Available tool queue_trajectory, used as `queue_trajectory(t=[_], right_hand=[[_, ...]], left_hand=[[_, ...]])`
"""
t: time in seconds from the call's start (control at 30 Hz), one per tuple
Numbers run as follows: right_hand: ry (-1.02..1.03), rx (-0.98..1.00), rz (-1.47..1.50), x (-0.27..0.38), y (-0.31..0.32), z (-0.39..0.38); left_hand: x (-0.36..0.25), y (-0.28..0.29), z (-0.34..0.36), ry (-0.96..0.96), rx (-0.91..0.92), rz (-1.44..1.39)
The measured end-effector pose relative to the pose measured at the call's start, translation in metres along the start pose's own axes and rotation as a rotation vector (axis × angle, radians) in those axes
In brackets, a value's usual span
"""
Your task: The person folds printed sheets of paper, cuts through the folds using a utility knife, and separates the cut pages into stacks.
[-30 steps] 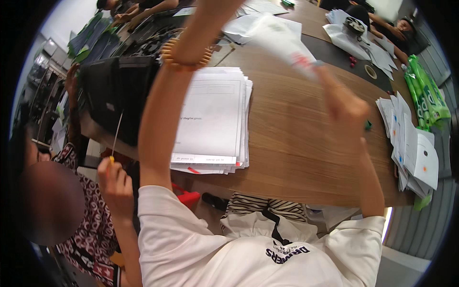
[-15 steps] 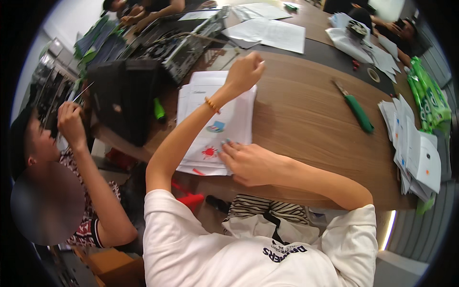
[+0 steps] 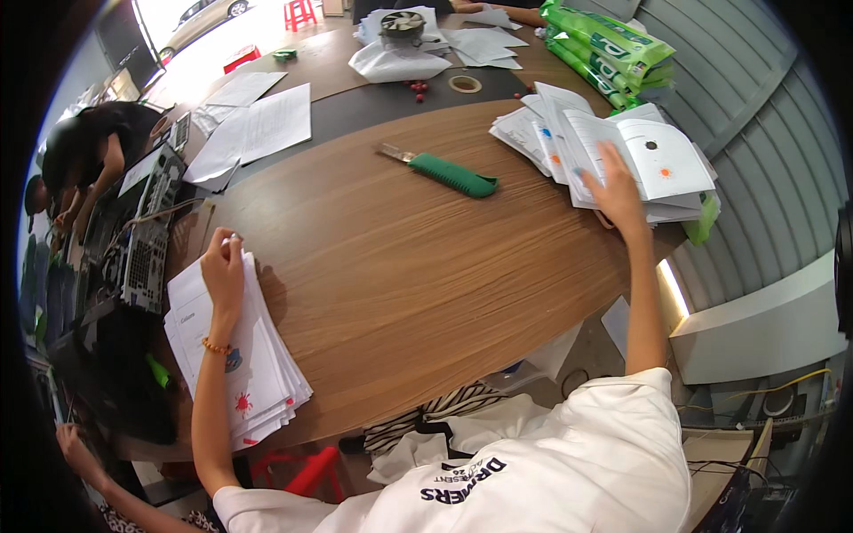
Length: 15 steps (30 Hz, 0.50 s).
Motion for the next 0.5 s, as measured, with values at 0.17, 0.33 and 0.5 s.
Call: queue_trajectory(t=[0.17, 0.33, 0.5], right_hand=[[-0.135, 0.03, -0.152, -0.059, 0.026, -0.047], [-0.62, -0.4, -0.084, -0.136, 0.063, -0.095], [-0.931, -0.459, 0.64, -0.203, 0.017, -0.091]], left_hand=[[-0.001, 0.031, 0.012, -0.029, -0.062, -0.09], [-0.059, 0.047, 0.036, -0.106, 0.001, -0.346], [-0.109, 0.018, 0.026, -0.132, 0.143, -0.407]])
Point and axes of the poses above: each hand's wrist, its own z-axis towards the middle knuckle, its own y-axis out of the back of the hand, x = y × z, the point moved 8 cm from there along z, towards the middle knuckle, and after that the axes turned 10 degrees about y, right-handed, at the moved point
